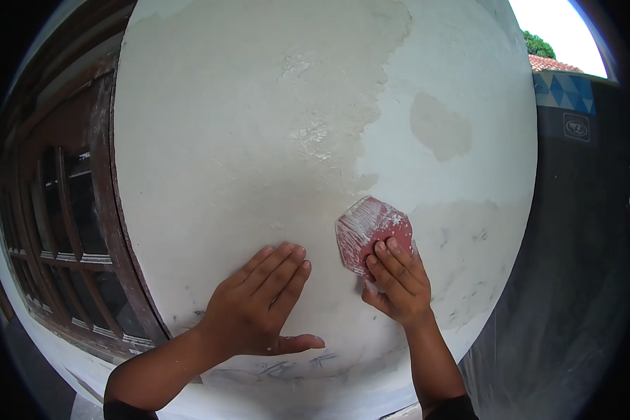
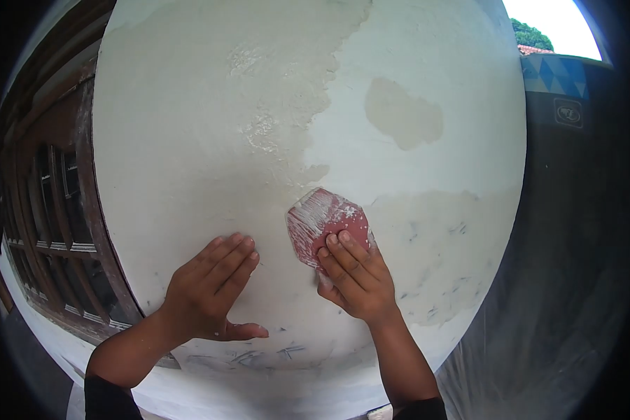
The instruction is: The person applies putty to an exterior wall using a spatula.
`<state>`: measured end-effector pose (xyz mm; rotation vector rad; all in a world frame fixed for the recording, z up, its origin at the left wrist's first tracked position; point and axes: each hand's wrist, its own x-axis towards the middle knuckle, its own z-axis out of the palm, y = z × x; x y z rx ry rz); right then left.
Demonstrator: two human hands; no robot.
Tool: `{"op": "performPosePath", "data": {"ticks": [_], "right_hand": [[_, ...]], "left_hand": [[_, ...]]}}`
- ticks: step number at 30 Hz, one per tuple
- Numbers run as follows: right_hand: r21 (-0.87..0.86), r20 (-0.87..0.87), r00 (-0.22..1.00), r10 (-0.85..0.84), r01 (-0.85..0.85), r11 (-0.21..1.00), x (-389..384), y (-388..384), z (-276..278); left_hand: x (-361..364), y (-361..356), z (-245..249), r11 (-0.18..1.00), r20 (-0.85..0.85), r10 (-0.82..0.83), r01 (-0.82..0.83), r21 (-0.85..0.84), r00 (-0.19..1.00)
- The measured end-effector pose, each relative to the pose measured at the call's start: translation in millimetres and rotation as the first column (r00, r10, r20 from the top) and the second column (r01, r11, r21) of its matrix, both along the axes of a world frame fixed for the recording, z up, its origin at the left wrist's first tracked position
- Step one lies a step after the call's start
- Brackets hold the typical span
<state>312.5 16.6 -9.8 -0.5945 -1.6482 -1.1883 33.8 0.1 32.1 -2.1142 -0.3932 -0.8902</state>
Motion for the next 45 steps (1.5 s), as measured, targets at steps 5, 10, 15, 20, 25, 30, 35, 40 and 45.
{"op": "performPosePath", "data": {"ticks": [5, 10, 15, 20, 25, 30, 35, 40, 45], "right_hand": [[0.058, -0.066, 0.997, 0.043, -0.039, 0.998, -3, -2, 5], [0.020, 0.010, 1.000, 0.014, -0.014, 1.000, -1, 5, 4], [0.061, -0.035, 0.997, 0.069, -0.066, 0.996, -6, 0, 11], [0.009, 0.027, 0.999, 0.024, -0.024, 1.000, -1, 1, 7], [0.021, -0.019, 0.999, 0.043, -0.043, 0.999, -6, 2, 14], [0.025, -0.077, 0.996, 0.054, -0.052, 0.998, 12, -6, -21], [0.018, -0.315, 0.925, 0.215, -0.220, 0.975, 17, -40, -81], [0.040, -0.615, 0.654, 0.439, -0.531, 0.846, 27, -62, -150], [0.301, -0.890, -0.033, 0.455, -0.793, 0.530, 29, -102, -209]], "left_hand": [[0, 0, -1, 1.000, -0.009, 0.007, -0.007, -0.010, 1.000], [2, -1, -1, 1.000, -0.011, -0.003, 0.003, -0.007, 1.000], [0, 0, -2, 1.000, -0.012, 0.004, -0.004, -0.023, 1.000], [1, -2, 0, 1.000, -0.013, 0.001, -0.001, -0.009, 1.000], [3, -1, -2, 1.000, -0.003, -0.002, 0.002, -0.017, 1.000], [-2, -5, -16, 1.000, 0.021, 0.015, -0.014, -0.027, 1.000], [-5, -27, -81, 0.972, 0.157, 0.007, 0.030, -0.231, 0.988], [16, -52, -180, 0.815, 0.444, -0.021, 0.273, -0.511, 0.896], [39, -90, -263, 0.582, 0.632, 0.219, 0.421, -0.696, 0.743]]}}
